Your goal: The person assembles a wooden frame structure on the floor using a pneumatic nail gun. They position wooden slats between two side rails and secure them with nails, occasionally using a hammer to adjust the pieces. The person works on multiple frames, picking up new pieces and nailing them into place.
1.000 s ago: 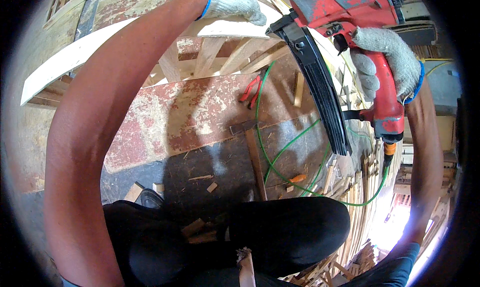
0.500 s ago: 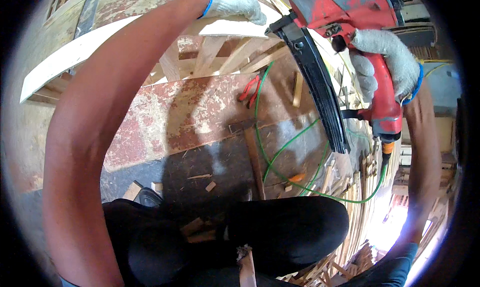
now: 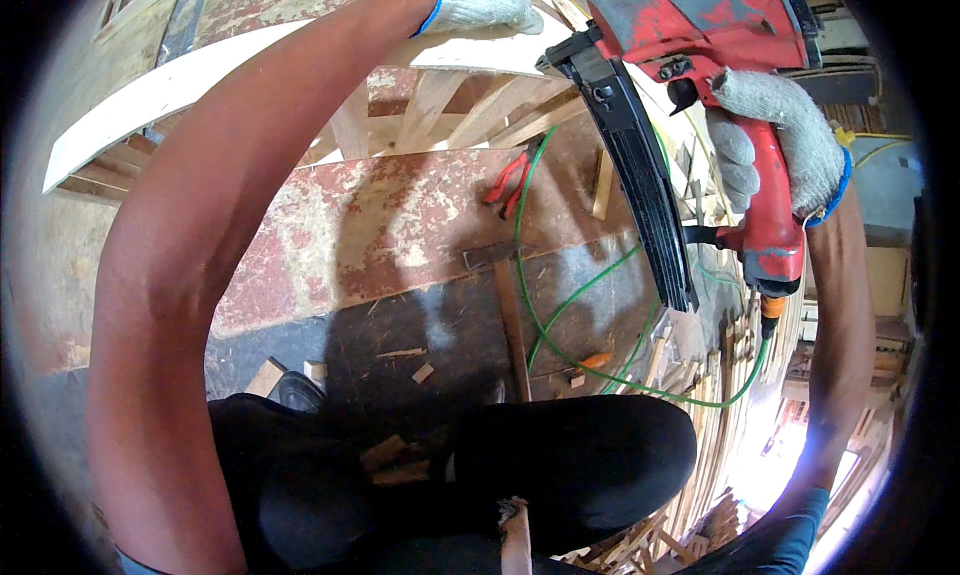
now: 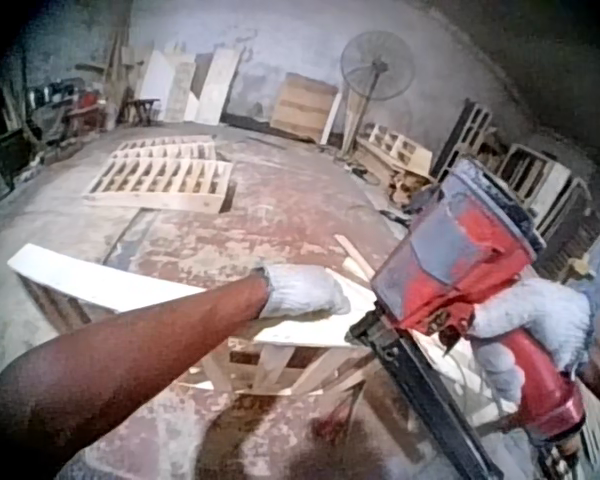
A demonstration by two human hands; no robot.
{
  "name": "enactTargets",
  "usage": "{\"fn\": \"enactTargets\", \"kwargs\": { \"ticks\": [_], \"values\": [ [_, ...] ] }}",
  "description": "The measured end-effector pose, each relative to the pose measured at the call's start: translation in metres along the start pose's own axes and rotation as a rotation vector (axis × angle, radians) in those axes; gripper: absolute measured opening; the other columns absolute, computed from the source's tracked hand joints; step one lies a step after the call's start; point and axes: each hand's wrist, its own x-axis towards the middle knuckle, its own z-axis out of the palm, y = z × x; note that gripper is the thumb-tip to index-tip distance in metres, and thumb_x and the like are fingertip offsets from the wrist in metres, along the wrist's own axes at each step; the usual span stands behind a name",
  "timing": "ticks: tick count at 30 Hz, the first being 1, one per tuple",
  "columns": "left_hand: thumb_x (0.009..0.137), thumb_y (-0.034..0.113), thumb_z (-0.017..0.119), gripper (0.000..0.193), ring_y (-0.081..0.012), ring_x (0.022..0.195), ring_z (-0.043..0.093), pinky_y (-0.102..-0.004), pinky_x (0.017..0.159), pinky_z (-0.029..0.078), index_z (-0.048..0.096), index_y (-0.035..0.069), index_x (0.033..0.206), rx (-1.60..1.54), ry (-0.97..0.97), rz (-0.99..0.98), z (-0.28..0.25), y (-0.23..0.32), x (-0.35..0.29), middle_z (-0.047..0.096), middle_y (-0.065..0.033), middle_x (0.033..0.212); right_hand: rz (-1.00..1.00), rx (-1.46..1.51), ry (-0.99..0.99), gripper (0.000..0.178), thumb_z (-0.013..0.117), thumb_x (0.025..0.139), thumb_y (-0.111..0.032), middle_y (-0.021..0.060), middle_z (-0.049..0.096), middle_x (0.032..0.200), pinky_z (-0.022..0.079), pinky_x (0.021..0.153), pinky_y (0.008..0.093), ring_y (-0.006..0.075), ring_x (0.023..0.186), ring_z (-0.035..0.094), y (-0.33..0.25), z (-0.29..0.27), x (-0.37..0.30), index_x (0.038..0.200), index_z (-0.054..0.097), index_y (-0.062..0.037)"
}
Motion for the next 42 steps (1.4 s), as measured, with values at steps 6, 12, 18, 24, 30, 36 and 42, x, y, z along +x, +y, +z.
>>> {"fn": "enactTargets", "kwargs": {
  "ticks": [6, 12, 18, 24, 30, 36, 42],
  "values": [
    [0.097, 0.038, 0.061, 0.041, -0.0173, 0.089, 0.060, -0.0379, 0.085, 0.048, 0.073, 0.002, 0.111, 0.159, 0.006, 0.139, -0.008, -0.010, 0.003, 0.072, -0.0051, 0.100, -0.003, 0.018, -0.040, 0.043, 0.066, 0.095, -0.036, 0.0065, 0.056, 0.051, 0.052, 0.038, 0.0339, 0.0182, 0.039, 0.055, -0.003, 0.001, 0.001, 0.064, 0.057, -0.0092],
    [0.097, 0.037, 0.059, 0.039, -0.0195, 0.086, 0.059, -0.0388, 0.084, 0.048, 0.072, 0.002, 0.108, 0.221, -0.029, 0.052, -0.007, -0.007, 0.010, 0.071, -0.0071, 0.097, 0.055, 0.007, -0.047, 0.042, 0.068, 0.094, -0.036, 0.0064, 0.057, 0.053, 0.050, 0.038, 0.0329, 0.0181, 0.039, 0.055, -0.004, -0.004, 0.003, 0.064, 0.057, -0.0088],
    [0.100, 0.030, 0.054, 0.033, -0.0250, 0.085, 0.058, -0.0394, 0.083, 0.047, 0.069, 0.001, 0.101, 0.363, 0.106, 0.465, -0.014, -0.036, 0.013, 0.067, -0.0109, 0.093, -0.042, 0.068, -0.046, 0.037, 0.069, 0.094, -0.035, 0.0061, 0.058, 0.056, 0.048, 0.041, 0.0310, 0.0175, 0.041, 0.055, 0.016, -0.003, -0.011, 0.071, 0.060, -0.0076],
    [0.100, 0.022, 0.051, 0.030, -0.0368, 0.102, 0.065, -0.0443, 0.094, 0.051, 0.067, 0.004, 0.119, 0.919, 0.063, 0.582, -0.015, 0.002, -0.008, 0.066, -0.0180, 0.112, 0.159, 0.440, 0.002, 0.016, 0.070, 0.093, -0.021, 0.0046, 0.058, 0.062, 0.047, 0.040, 0.0334, 0.0185, 0.045, 0.056, 0.144, -0.017, -0.031, 0.093, 0.060, -0.0089],
    [0.099, 0.027, 0.054, 0.033, -0.0377, 0.104, 0.064, -0.0458, 0.095, 0.051, 0.067, 0.005, 0.119, 0.870, 0.122, 0.495, -0.020, -0.012, 0.001, 0.067, -0.0167, 0.116, 0.356, 0.586, 0.094, 0.021, 0.073, 0.089, -0.023, 0.0019, 0.059, 0.064, 0.047, 0.039, 0.0323, 0.0176, 0.045, 0.057, 0.305, -0.010, -0.009, 0.102, 0.060, -0.0120],
    [0.101, 0.022, 0.056, 0.026, -0.0322, 0.099, 0.064, -0.0396, 0.092, 0.051, 0.066, 0.004, 0.116, 0.582, 0.113, 0.164, -0.003, 0.018, -0.007, 0.066, -0.0121, 0.109, 0.435, 0.616, 0.298, 0.022, 0.070, 0.091, -0.026, 0.0030, 0.065, 0.077, 0.053, 0.050, 0.0331, 0.0176, 0.059, 0.062, 0.457, -0.031, -0.022, 0.105, 0.064, -0.0108],
    [0.103, 0.034, 0.055, 0.038, -0.0278, 0.107, 0.065, -0.0375, 0.096, 0.048, 0.066, 0.002, 0.119, 0.628, 0.172, 0.087, 0.010, 0.047, -0.027, 0.069, -0.0154, 0.115, 0.308, 0.750, 0.417, 0.028, 0.070, 0.094, -0.021, 0.0059, 0.072, 0.098, 0.056, 0.074, 0.0332, 0.0186, 0.085, 0.068, 0.518, -0.017, -0.029, 0.115, 0.068, -0.0022]
  ]
}}
